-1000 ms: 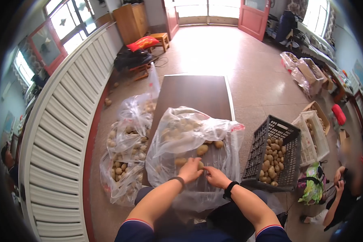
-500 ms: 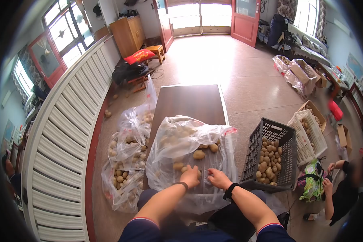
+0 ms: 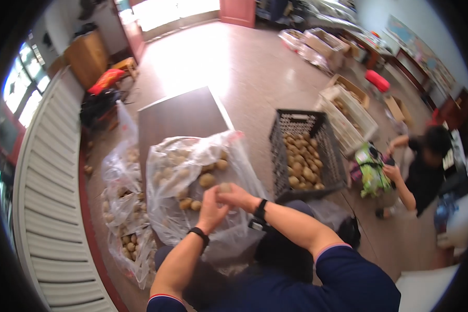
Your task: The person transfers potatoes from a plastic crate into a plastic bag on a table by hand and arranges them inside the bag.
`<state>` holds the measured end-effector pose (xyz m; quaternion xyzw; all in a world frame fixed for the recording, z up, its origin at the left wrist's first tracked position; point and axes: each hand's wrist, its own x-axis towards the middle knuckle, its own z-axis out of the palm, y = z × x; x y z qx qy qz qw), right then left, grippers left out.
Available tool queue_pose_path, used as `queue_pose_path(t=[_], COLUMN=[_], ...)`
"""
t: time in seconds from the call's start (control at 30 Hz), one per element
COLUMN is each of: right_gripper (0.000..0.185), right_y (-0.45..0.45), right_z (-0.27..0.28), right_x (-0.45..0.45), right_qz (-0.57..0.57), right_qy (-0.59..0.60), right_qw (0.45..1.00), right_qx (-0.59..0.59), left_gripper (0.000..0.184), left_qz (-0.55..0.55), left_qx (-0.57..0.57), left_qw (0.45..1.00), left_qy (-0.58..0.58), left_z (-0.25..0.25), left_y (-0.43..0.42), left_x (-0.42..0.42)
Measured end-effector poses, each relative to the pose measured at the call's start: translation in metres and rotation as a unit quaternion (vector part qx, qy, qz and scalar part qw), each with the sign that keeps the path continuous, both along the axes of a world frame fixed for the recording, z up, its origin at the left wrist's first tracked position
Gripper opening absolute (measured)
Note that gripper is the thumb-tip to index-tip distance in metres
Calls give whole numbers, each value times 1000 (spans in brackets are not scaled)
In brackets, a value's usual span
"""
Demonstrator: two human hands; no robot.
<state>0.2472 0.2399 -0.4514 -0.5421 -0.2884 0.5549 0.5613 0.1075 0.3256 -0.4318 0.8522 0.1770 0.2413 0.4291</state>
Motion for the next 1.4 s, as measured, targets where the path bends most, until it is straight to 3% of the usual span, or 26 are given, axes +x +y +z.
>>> queue_pose_path(t=[0.07, 0.2, 0.27, 0.4, 0.47, 0.63, 0.8, 0.93, 1.07, 1.17, 1.27, 1.37, 1.4], right_gripper=[42, 31, 26, 22, 23, 26, 30, 21, 19, 20, 22, 26, 28], right_y=[-9, -12, -21, -57, -71, -100, -108, -108, -92, -74, -55, -35, -31], right_z=[32, 51, 56, 48, 27, -5, -12, -34, -13, 16, 16, 25, 26], right_x=[2, 31, 55, 116, 137, 168, 175, 182, 162, 134, 112, 85, 77], right_qz=[-70, -175, -233, -441, -498, -566, -621, -628, -632, -574, -491, -462, -403], right_qy=[-60, 30, 99, 227, 240, 269, 277, 304, 236, 208, 55, 32, -4], right_qw=[992, 980, 967, 868, 833, 777, 726, 712, 734, 790, 868, 884, 913], right_qx=[-84, -90, -23, 13, -6, -61, -104, -80, -75, -51, -44, -63, -63], left_gripper=[59, 38, 34, 31, 31, 33, 42, 41, 44, 41, 40, 38, 37], left_qz=[-10, 5, 28, 117, 130, 133, 133, 108, 105, 72, 48, 49, 47], left_qx=[-203, -45, 0, 94, 98, 110, 112, 113, 114, 127, 137, 122, 110], left_qw=[979, 997, 996, 973, 967, 911, 886, 909, 904, 912, 914, 917, 919], left_qy=[8, 60, 86, 173, 195, 375, 430, 387, 399, 383, 378, 378, 376], left_z=[28, 25, 16, -5, -5, 2, -5, -14, -23, -33, -38, -35, -32], left_y=[-8, 10, 19, 39, 42, 42, 41, 40, 41, 42, 41, 38, 37], left_x=[-2, -8, -14, -29, -34, -41, -47, -46, -45, -47, -46, -40, -40])
